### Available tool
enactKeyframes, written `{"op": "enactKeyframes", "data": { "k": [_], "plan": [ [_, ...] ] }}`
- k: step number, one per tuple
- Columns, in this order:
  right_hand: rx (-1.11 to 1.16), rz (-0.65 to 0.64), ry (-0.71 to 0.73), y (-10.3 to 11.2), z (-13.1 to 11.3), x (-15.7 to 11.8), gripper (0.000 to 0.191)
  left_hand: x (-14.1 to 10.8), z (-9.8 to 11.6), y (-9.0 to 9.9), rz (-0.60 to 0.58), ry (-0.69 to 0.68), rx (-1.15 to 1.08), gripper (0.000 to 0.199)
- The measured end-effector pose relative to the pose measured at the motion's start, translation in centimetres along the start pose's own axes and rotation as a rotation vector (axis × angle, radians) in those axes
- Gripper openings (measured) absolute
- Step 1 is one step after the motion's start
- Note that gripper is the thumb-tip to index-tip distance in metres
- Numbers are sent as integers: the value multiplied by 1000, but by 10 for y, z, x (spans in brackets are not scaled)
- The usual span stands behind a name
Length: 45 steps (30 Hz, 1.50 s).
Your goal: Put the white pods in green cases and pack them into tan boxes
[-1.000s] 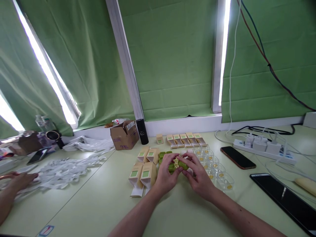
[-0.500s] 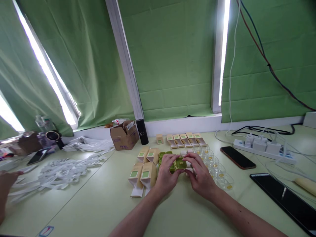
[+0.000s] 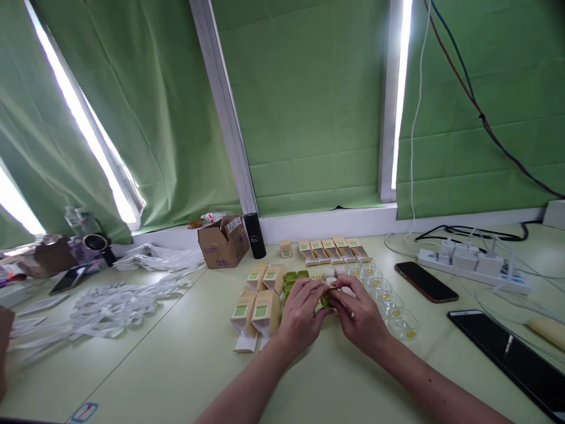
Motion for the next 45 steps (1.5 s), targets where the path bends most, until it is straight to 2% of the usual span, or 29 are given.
{"op": "enactKeyframes", "data": {
  "k": [10, 18, 28, 45],
  "plan": [
    [-242, 44, 16, 4, -5, 5, 21, -2, 4, -3, -11, -58, 62, 40],
    [-236, 37, 18, 3, -6, 6, 21, 0, 4, -1, 1, -18, 65, 38],
    [-246, 44, 96, 5, -11, 9, 23, 0, 4, -1, 45, 10, 52, 37],
    [-251, 29, 114, 6, -13, 9, 23, -1, 2, 0, 70, 27, 79, 38]
  ]
}}
Point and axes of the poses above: each hand's wrist, its own x-axis towards the middle knuckle, its own y-axis out of the back of the hand, z = x × y, the point moved 3 cm from there along x, towards the middle knuckle, and after that the axes turned 2 degrees about y, right-handed, at the moved point
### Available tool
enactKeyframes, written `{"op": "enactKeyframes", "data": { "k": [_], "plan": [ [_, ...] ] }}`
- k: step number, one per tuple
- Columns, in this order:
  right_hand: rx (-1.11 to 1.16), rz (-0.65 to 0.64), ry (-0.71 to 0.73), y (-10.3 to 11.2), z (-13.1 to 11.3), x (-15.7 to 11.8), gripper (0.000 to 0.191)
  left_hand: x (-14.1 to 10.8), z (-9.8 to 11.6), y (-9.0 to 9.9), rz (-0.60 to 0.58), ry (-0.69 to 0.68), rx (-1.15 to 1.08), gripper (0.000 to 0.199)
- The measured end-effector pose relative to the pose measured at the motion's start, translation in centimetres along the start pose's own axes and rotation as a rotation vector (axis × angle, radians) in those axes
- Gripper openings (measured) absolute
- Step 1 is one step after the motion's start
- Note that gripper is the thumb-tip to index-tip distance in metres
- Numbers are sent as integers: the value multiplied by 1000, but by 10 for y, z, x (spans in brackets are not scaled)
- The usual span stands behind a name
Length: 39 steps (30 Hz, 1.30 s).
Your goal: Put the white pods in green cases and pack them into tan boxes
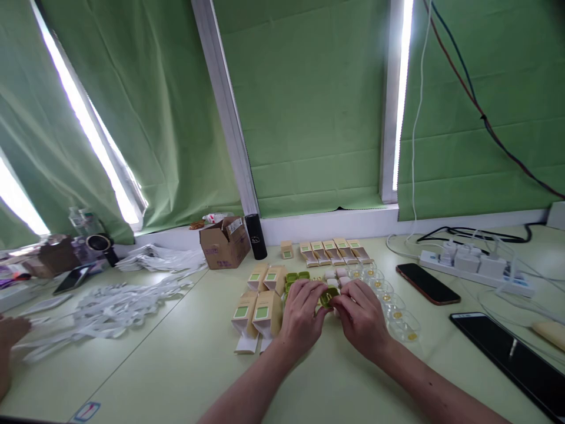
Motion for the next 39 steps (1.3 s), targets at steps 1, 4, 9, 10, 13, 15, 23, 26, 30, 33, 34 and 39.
{"op": "enactKeyframes", "data": {
  "k": [1, 4, 9, 10, 13, 15, 23, 26, 30, 33, 34, 39],
  "plan": [
    [2, 2, 1, 0, 0, 0, 23, 0, 0, 0, 2, -2, 2, 38],
    [8, 4, -3, 0, 1, 0, 24, 1, 1, 1, -3, -7, 15, 37],
    [18, 10, -8, 0, 0, -1, 24, -1, -3, -1, 2, 12, 35, 39],
    [24, 11, -8, 0, -1, -1, 23, -1, -5, -1, 13, 26, 41, 39],
    [38, 14, -15, 0, -3, -1, 22, -1, -15, 1, 51, 82, 38, 38],
    [52, 25, -29, 1, -2, -1, 20, 0, -20, 2, 69, 119, 24, 37],
    [82, -101, -59, -7, 6, -5, 19, 1, -30, 5, 164, 283, -44, 41],
    [27, -187, -58, -16, 9, -10, 22, 2, -30, 5, 174, 343, -88, 37],
    [-49, -275, -39, -28, 12, -17, 23, 3, -32, 5, 180, 412, -141, 24],
    [-104, -311, -20, -36, 15, -21, 23, 2, -35, 3, 176, 443, -156, 15],
    [-121, -317, -16, -37, 16, -22, 24, 1, -36, 2, 175, 447, -150, 13],
    [-209, -346, -2, -43, 15, -24, 23, 1, -38, 2, 172, 459, -55, 10]
  ]
}}
Point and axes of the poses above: each hand's wrist, its own x-axis towards the middle knuckle, its own y-axis out of the back of the hand, z = x × y, the point moved 3 cm from there along x, towards the middle knuckle, and after that the axes turned 2 degrees about y, right-handed, at the moved point
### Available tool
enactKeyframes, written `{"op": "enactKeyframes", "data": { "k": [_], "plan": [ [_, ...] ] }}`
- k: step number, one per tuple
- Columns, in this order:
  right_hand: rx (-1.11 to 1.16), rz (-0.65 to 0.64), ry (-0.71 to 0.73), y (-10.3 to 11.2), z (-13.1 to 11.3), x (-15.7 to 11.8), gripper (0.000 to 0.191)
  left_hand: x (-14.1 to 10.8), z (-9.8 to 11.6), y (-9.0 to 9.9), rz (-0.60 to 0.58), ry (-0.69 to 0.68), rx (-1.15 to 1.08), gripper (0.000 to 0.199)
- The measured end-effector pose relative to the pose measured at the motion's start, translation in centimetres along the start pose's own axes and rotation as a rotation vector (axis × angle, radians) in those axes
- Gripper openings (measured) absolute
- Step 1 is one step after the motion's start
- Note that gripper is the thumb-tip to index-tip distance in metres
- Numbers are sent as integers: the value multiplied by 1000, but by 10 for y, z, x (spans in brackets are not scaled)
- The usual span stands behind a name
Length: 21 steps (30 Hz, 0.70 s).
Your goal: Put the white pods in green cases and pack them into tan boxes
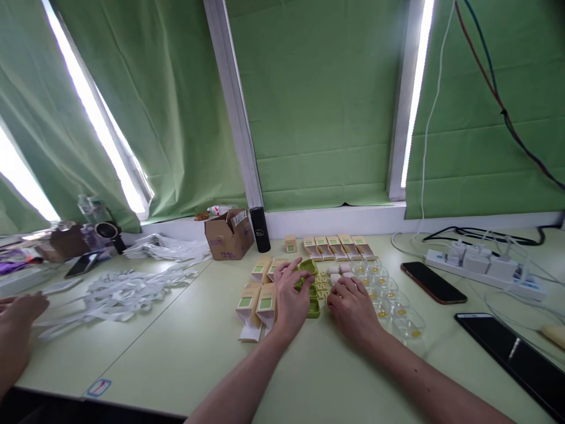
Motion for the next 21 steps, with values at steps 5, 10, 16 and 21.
{"op": "enactKeyframes", "data": {
  "k": [5, 10, 16, 21],
  "plan": [
    [-38, -52, 16, -3, -4, -1, 24, 0, 6, 2, 30, -13, 38, 12],
    [-22, -21, 3, 4, -1, 2, 26, -1, 5, 2, 61, -17, 0, 13],
    [47, 26, -36, 18, 6, 3, 22, 2, -14, -6, -5, 301, -316, 18],
    [109, -17, -38, 17, 1, 0, 17, 3, -23, -15, -101, 657, -657, 55]
  ]
}}
Point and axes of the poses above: each hand's wrist, its own x-axis towards the middle knuckle, its own y-axis out of the back of the hand, z = x × y, the point moved 3 cm from there along x, towards the middle knuckle, and after that the axes turned 2 degrees about y, right-handed, at the moved point
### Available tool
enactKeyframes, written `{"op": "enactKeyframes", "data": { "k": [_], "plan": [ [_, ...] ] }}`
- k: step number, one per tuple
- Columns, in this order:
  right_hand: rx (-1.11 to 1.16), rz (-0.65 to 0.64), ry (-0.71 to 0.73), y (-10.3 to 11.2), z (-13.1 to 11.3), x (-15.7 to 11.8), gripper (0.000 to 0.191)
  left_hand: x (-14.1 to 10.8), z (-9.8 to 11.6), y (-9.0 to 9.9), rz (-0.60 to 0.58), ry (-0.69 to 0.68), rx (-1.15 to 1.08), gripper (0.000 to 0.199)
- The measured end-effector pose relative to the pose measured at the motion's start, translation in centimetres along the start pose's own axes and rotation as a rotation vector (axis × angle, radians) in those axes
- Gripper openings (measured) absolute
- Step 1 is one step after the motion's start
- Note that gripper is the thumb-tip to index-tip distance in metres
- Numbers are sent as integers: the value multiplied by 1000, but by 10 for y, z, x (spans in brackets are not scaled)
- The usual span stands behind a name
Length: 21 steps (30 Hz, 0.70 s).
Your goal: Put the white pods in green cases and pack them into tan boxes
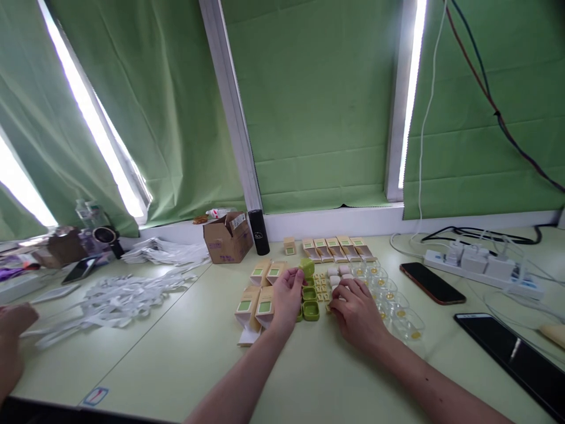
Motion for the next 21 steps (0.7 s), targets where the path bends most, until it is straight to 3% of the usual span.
{"op": "enactKeyframes", "data": {
  "k": [6, 12, 16, 21],
  "plan": [
    [51, 15, 10, 2, -7, 0, 17, -9, 10, -8, -103, 154, -179, 64],
    [88, 45, 18, 2, -9, -1, 16, -9, 9, -8, -97, 128, -149, 64],
    [103, 82, 1, 5, -7, 1, 16, -4, 11, -1, -55, -67, 52, 51],
    [96, 138, -33, 11, -2, 3, 17, -13, 53, 2, -3, -500, 612, 17]
  ]
}}
Point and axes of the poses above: each hand's wrist, its own x-axis towards the middle knuckle, its own y-axis out of the back of the hand, z = x × y, the point moved 3 cm from there along x, towards the middle knuckle, and after that the axes turned 2 degrees about y, right-handed, at the moved point
